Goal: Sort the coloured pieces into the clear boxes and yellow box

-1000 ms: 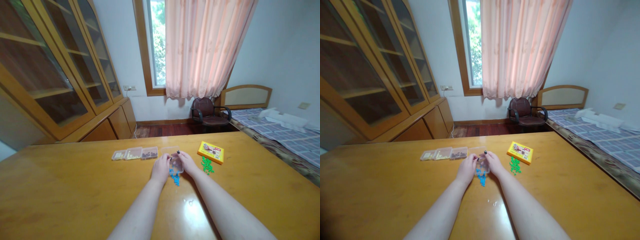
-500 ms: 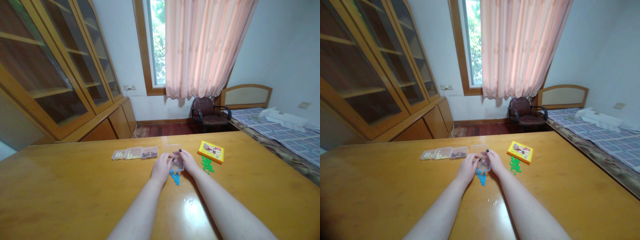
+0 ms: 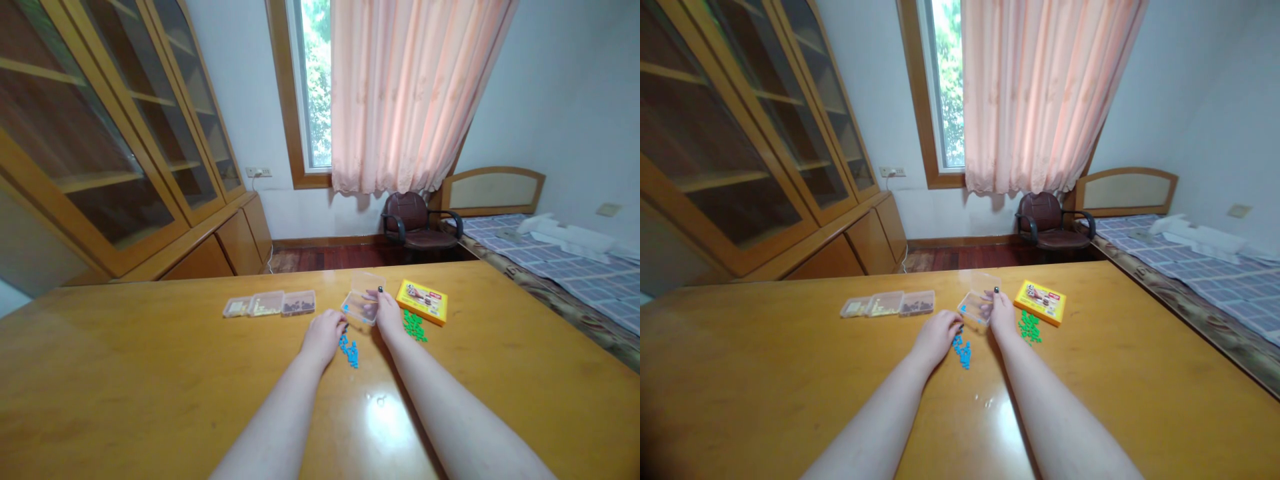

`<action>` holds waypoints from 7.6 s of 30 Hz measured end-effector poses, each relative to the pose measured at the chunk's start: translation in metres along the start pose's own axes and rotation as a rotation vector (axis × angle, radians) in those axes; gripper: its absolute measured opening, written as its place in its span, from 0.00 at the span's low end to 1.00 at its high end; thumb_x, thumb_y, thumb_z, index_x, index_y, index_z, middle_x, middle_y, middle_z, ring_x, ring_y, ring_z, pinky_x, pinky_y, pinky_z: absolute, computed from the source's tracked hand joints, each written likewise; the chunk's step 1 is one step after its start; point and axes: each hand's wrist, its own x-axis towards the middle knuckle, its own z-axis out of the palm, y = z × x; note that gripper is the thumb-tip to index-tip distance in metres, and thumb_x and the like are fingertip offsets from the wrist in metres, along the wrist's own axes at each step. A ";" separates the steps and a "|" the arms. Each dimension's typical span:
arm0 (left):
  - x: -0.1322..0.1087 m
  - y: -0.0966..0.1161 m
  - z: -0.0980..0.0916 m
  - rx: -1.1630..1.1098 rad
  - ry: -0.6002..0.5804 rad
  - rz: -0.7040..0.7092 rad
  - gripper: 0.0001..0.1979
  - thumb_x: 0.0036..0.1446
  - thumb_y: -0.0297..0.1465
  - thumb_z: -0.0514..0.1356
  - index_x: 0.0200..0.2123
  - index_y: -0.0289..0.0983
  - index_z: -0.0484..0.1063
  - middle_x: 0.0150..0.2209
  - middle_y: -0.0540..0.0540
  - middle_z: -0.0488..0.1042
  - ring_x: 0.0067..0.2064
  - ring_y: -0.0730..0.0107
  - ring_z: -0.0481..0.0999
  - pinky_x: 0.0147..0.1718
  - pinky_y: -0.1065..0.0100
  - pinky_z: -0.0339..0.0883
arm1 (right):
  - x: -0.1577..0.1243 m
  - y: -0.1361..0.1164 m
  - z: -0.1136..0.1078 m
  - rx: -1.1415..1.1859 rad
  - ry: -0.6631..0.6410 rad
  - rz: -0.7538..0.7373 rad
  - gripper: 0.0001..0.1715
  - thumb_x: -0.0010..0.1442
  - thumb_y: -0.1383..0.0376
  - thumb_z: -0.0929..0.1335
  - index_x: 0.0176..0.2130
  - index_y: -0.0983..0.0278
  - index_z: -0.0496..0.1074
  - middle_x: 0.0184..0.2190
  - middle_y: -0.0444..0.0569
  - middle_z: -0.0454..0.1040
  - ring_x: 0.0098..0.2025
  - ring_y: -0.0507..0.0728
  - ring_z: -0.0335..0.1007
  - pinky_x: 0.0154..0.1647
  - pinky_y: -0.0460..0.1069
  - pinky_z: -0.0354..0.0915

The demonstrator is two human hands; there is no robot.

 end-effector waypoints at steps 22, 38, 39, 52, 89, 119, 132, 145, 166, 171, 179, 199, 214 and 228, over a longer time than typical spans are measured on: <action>-0.001 0.009 -0.005 -0.112 0.202 0.019 0.08 0.57 0.32 0.50 0.33 0.37 0.68 0.35 0.47 0.71 0.38 0.70 0.69 0.39 0.70 0.61 | -0.008 -0.005 0.006 -0.013 -0.095 -0.003 0.22 0.48 0.49 0.65 0.31 0.66 0.70 0.27 0.50 0.75 0.19 0.51 0.66 0.21 0.47 0.64; 0.001 -0.006 -0.004 0.014 -0.039 -0.075 0.09 0.56 0.31 0.51 0.35 0.39 0.71 0.36 0.47 0.72 0.38 0.70 0.69 0.37 0.71 0.60 | 0.004 -0.001 -0.002 -0.020 0.045 0.030 0.18 0.52 0.53 0.63 0.33 0.65 0.70 0.26 0.48 0.75 0.18 0.50 0.65 0.18 0.45 0.61; 0.000 -0.009 -0.005 0.026 -0.050 -0.073 0.09 0.56 0.31 0.51 0.35 0.40 0.71 0.37 0.47 0.72 0.39 0.69 0.69 0.37 0.71 0.60 | 0.004 0.000 -0.003 -0.016 0.039 0.037 0.18 0.52 0.53 0.63 0.33 0.65 0.69 0.26 0.48 0.75 0.18 0.50 0.65 0.17 0.45 0.61; -0.007 -0.026 -0.016 -0.085 -0.220 0.018 0.11 0.51 0.29 0.53 0.38 0.40 0.70 0.37 0.49 0.72 0.37 0.70 0.69 0.38 0.71 0.61 | -0.001 -0.002 0.002 -0.029 0.013 0.006 0.19 0.50 0.52 0.64 0.31 0.65 0.70 0.26 0.49 0.75 0.18 0.51 0.65 0.19 0.46 0.62; -0.006 -0.009 -0.020 -0.027 -0.214 0.009 0.05 0.50 0.32 0.56 0.31 0.38 0.68 0.32 0.49 0.72 0.34 0.70 0.69 0.30 0.72 0.58 | 0.001 0.005 0.001 -0.049 -0.036 -0.019 0.24 0.47 0.48 0.64 0.33 0.65 0.70 0.29 0.50 0.76 0.20 0.51 0.66 0.20 0.46 0.62; -0.006 0.005 -0.007 0.193 -0.145 0.022 0.08 0.54 0.34 0.52 0.36 0.38 0.67 0.36 0.44 0.72 0.38 0.63 0.71 0.35 0.66 0.61 | 0.002 0.009 0.000 -0.062 -0.066 -0.042 0.23 0.49 0.49 0.64 0.33 0.65 0.71 0.29 0.50 0.75 0.21 0.52 0.67 0.22 0.47 0.64; -0.002 0.003 -0.002 0.168 -0.176 -0.089 0.08 0.55 0.36 0.53 0.36 0.40 0.68 0.38 0.46 0.72 0.39 0.65 0.71 0.35 0.68 0.61 | 0.004 0.010 0.000 -0.061 -0.053 -0.012 0.22 0.48 0.49 0.65 0.32 0.65 0.71 0.28 0.49 0.75 0.20 0.50 0.66 0.21 0.46 0.63; -0.003 0.000 -0.006 0.074 -0.164 -0.086 0.07 0.54 0.33 0.53 0.35 0.39 0.67 0.37 0.46 0.72 0.37 0.68 0.70 0.34 0.71 0.58 | 0.008 0.018 -0.001 -0.029 -0.063 -0.026 0.22 0.48 0.50 0.65 0.33 0.65 0.70 0.29 0.49 0.75 0.20 0.50 0.65 0.21 0.47 0.64; -0.007 0.001 -0.011 0.032 -0.086 -0.039 0.10 0.52 0.33 0.55 0.39 0.38 0.64 0.39 0.45 0.70 0.40 0.65 0.69 0.38 0.68 0.59 | -0.005 0.001 0.004 -0.083 -0.119 -0.074 0.24 0.48 0.48 0.64 0.32 0.66 0.71 0.27 0.50 0.74 0.19 0.51 0.64 0.21 0.48 0.63; -0.006 0.005 -0.011 0.005 -0.083 -0.118 0.12 0.54 0.35 0.53 0.42 0.38 0.61 0.40 0.45 0.69 0.40 0.67 0.70 0.36 0.70 0.59 | -0.005 -0.002 0.003 -0.081 -0.103 -0.062 0.24 0.48 0.48 0.64 0.32 0.65 0.71 0.27 0.50 0.75 0.19 0.51 0.65 0.21 0.47 0.62; -0.007 0.001 -0.018 0.176 -0.135 -0.163 0.08 0.55 0.35 0.51 0.36 0.38 0.64 0.37 0.45 0.70 0.37 0.67 0.70 0.33 0.69 0.59 | 0.000 -0.001 -0.001 -0.069 -0.001 -0.030 0.24 0.48 0.47 0.63 0.32 0.65 0.70 0.27 0.50 0.75 0.18 0.50 0.64 0.18 0.46 0.61; -0.007 0.002 -0.011 0.234 -0.163 -0.105 0.09 0.56 0.32 0.48 0.39 0.38 0.64 0.38 0.43 0.72 0.38 0.63 0.71 0.35 0.66 0.61 | -0.001 -0.002 0.000 -0.043 -0.013 -0.018 0.19 0.50 0.51 0.64 0.32 0.64 0.70 0.28 0.49 0.75 0.19 0.51 0.66 0.19 0.46 0.61; -0.007 -0.001 -0.016 0.146 -0.197 -0.068 0.08 0.55 0.33 0.50 0.35 0.39 0.66 0.36 0.45 0.73 0.37 0.65 0.72 0.33 0.69 0.60 | -0.001 -0.004 0.001 -0.043 0.002 0.014 0.18 0.51 0.52 0.63 0.32 0.64 0.70 0.25 0.48 0.75 0.18 0.51 0.65 0.19 0.46 0.61; -0.001 -0.002 -0.009 0.236 -0.159 -0.149 0.13 0.60 0.34 0.43 0.36 0.37 0.66 0.36 0.43 0.71 0.37 0.64 0.71 0.34 0.66 0.61 | 0.000 0.000 0.000 -0.067 -0.042 -0.010 0.21 0.49 0.49 0.64 0.32 0.64 0.70 0.25 0.48 0.75 0.19 0.52 0.66 0.20 0.46 0.61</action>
